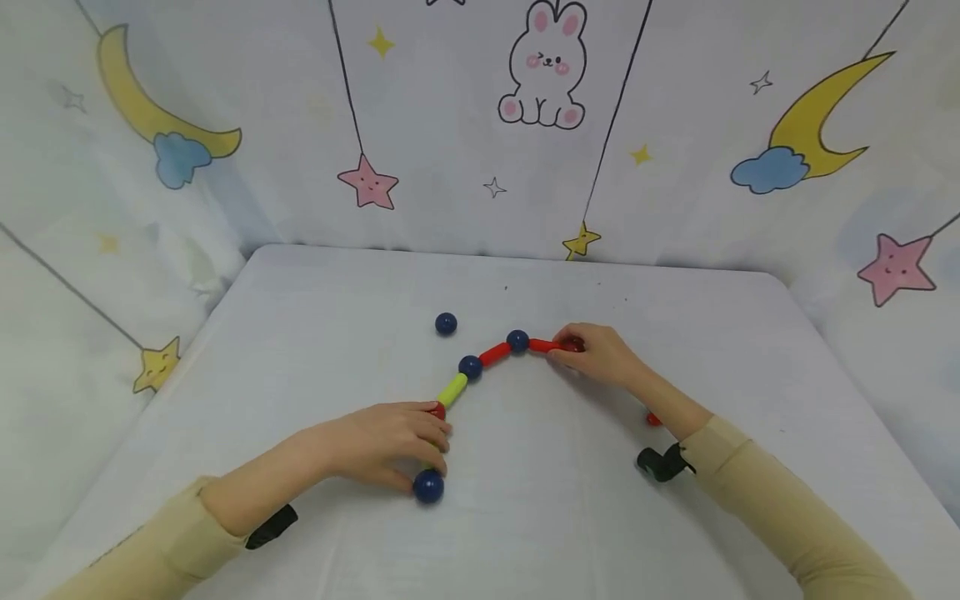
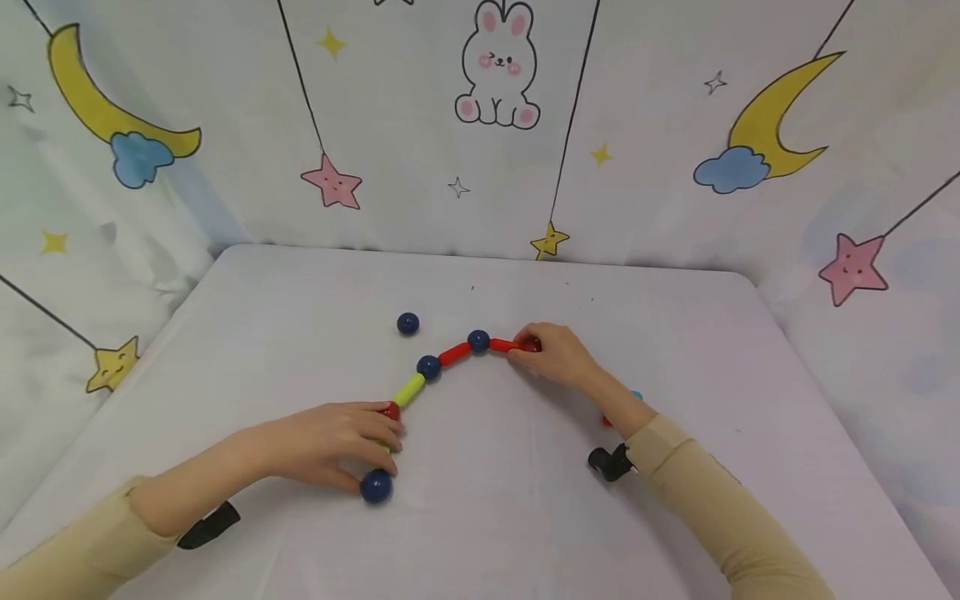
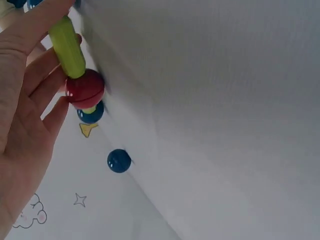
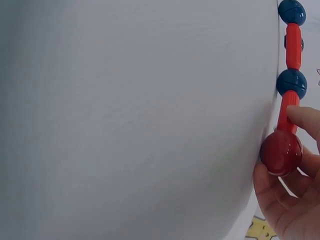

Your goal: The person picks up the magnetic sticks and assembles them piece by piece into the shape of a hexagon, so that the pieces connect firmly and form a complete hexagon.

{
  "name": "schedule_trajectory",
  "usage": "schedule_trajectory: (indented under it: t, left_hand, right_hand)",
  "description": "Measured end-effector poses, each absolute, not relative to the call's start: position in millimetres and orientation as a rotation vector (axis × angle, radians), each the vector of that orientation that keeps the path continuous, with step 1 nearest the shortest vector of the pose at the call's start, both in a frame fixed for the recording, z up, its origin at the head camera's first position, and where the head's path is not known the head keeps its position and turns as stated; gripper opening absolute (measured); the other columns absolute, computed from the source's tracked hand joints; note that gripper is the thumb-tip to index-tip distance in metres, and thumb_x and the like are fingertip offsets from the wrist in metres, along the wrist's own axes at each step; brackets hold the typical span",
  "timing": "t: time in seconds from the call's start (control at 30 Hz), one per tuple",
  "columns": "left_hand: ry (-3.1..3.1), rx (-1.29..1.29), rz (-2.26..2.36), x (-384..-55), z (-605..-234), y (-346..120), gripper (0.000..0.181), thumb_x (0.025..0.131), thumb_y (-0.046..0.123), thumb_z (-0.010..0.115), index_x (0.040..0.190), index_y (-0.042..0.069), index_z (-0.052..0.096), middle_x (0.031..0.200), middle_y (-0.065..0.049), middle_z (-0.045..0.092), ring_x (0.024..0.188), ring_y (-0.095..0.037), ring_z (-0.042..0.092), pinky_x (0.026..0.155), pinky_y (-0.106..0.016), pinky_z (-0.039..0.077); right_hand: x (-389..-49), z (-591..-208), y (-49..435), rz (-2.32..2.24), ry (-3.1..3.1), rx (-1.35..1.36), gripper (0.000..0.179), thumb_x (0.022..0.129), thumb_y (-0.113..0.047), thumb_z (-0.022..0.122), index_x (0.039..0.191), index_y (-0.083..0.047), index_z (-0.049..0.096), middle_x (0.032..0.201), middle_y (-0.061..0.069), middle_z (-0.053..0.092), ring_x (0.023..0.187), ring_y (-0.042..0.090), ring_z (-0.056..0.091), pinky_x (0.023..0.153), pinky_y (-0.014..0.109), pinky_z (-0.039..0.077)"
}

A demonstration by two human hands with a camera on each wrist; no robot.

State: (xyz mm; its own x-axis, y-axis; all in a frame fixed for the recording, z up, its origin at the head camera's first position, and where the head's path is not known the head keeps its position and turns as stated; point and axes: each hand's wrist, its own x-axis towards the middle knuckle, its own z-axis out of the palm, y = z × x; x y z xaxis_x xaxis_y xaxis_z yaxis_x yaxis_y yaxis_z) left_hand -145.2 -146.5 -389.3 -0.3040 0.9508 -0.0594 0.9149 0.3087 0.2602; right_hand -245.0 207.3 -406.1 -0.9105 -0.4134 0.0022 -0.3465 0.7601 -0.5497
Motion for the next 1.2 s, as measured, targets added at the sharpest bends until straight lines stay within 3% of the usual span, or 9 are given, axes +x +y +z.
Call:
schedule_trajectory:
  t: [0.17, 0.4, 0.63, 0.77, 0.93, 1.2]
  left_hand:
    - [2.436, 1.81, 0.324, -139.6, -397.9, -132.8, 0.034, 0.085, 0.044, 0.073, 0.112, 0.023, 0.072, 0.106, 0.008, 0.062, 0.105, -0.011, 0.056, 0.109, -0.039, 0.034]
    - [2.57, 1.699, 0.337, -128.7, -402.4, -112.5, 0.037, 0.088, 0.05, 0.068, 0.112, 0.023, 0.071, 0.099, 0.008, 0.06, 0.095, -0.011, 0.053, 0.098, -0.032, 0.04]
    - [2.655, 1.497, 0.358, -120.4, -403.0, -97.2, 0.037, 0.087, 0.051, 0.068, 0.11, 0.021, 0.072, 0.099, 0.008, 0.062, 0.092, -0.009, 0.055, 0.093, -0.033, 0.04]
    - [2.669, 1.388, 0.436, -117.2, -402.2, -90.1, 0.038, 0.086, 0.048, 0.071, 0.109, 0.018, 0.073, 0.095, 0.008, 0.062, 0.084, -0.006, 0.052, 0.081, -0.025, 0.042]
    - [2.679, 1.313, 0.513, -115.3, -399.8, -79.3, 0.035, 0.083, 0.043, 0.076, 0.102, 0.014, 0.074, 0.083, 0.009, 0.059, 0.07, -0.004, 0.045, 0.061, -0.017, 0.036]
    - [2.705, 1.253, 0.446, -115.5, -398.7, -57.0, 0.034, 0.082, 0.048, 0.075, 0.093, 0.016, 0.074, 0.075, 0.011, 0.053, 0.063, -0.003, 0.043, 0.051, -0.016, 0.03]
  right_hand:
    - [-247.8, -406.1, 195.3, -0.842, 2.817, -0.625, 0.021, 0.09, -0.022, 0.071, 0.105, -0.007, 0.068, 0.081, 0.004, 0.056, 0.075, 0.02, 0.05, 0.062, 0.031, 0.041]
    - [-254.0, -405.6, 177.0, -0.825, 2.803, -0.621, 0.022, 0.09, -0.023, 0.071, 0.106, -0.008, 0.069, 0.082, 0.004, 0.057, 0.077, 0.021, 0.051, 0.063, 0.03, 0.043]
    - [-262.8, -407.3, 164.6, -0.831, 2.785, -0.651, 0.022, 0.09, -0.023, 0.071, 0.106, -0.008, 0.07, 0.084, 0.004, 0.059, 0.078, 0.02, 0.051, 0.066, 0.03, 0.043]
    - [-266.4, -407.9, 158.0, -0.843, 2.778, -0.665, 0.023, 0.09, -0.024, 0.072, 0.107, -0.009, 0.071, 0.086, 0.004, 0.06, 0.079, 0.02, 0.051, 0.067, 0.03, 0.041]
    - [-270.6, -408.7, 150.5, -0.85, 2.773, -0.702, 0.025, 0.088, -0.027, 0.074, 0.107, -0.009, 0.072, 0.088, 0.003, 0.061, 0.08, 0.019, 0.05, 0.067, 0.03, 0.04]
    - [-271.9, -406.6, 137.2, -0.857, 2.752, -0.852, 0.023, 0.086, -0.024, 0.076, 0.102, -0.007, 0.073, 0.089, 0.003, 0.064, 0.081, 0.019, 0.052, 0.072, 0.03, 0.043]
